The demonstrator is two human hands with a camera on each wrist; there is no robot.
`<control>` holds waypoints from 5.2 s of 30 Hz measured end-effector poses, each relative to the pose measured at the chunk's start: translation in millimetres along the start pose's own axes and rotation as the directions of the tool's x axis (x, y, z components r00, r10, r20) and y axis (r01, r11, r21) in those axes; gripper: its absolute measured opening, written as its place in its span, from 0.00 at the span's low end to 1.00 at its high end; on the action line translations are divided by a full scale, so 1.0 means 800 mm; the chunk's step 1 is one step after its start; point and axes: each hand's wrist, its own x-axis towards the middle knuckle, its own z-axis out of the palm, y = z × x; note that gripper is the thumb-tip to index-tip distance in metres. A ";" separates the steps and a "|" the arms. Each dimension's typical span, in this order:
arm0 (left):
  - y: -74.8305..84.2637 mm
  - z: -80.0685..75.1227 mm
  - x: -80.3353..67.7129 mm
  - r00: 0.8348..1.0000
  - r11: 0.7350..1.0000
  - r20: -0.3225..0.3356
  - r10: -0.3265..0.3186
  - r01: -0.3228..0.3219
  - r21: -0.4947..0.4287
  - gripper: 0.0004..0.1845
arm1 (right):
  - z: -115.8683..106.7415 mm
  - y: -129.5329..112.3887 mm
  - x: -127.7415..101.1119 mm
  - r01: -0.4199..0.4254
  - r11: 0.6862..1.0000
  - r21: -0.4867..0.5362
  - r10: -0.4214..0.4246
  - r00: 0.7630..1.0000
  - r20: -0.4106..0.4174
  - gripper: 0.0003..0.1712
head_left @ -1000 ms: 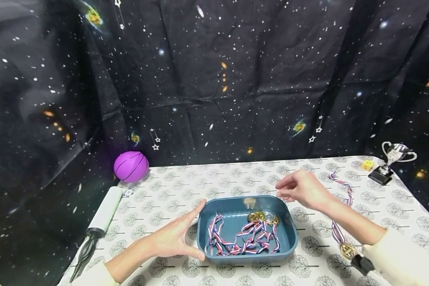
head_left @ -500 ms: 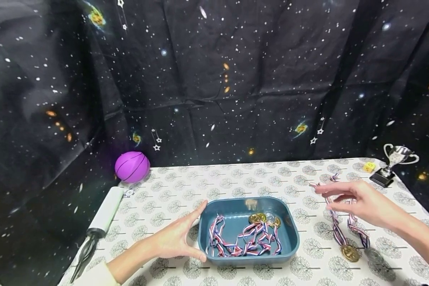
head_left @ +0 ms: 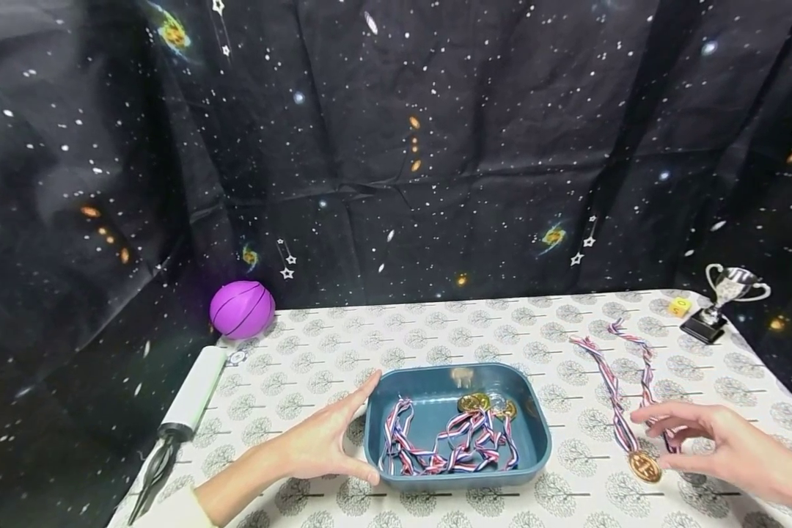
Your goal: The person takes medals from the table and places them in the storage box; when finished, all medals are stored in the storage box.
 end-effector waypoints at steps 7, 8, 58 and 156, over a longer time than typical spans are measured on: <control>0.000 -0.001 0.000 1.000 1.000 -0.002 0.006 -0.006 0.006 0.77 | 0.015 0.011 -0.018 0.029 0.999 0.038 -0.029 1.000 -0.007 0.26; 0.000 -0.001 0.000 1.000 1.000 -0.002 0.009 -0.009 0.003 0.77 | 0.018 0.013 -0.019 0.034 0.999 0.037 -0.034 0.999 -0.011 0.26; 0.002 0.001 -0.002 1.000 0.999 -0.011 0.000 0.000 0.041 0.77 | 0.021 -0.022 0.021 0.143 0.990 -0.005 -0.143 0.985 -0.092 0.27; 0.004 -0.001 -0.005 1.000 1.000 -0.018 -0.020 0.020 0.020 0.77 | 0.128 -0.182 0.250 -0.048 0.965 0.257 -0.044 0.939 0.342 0.09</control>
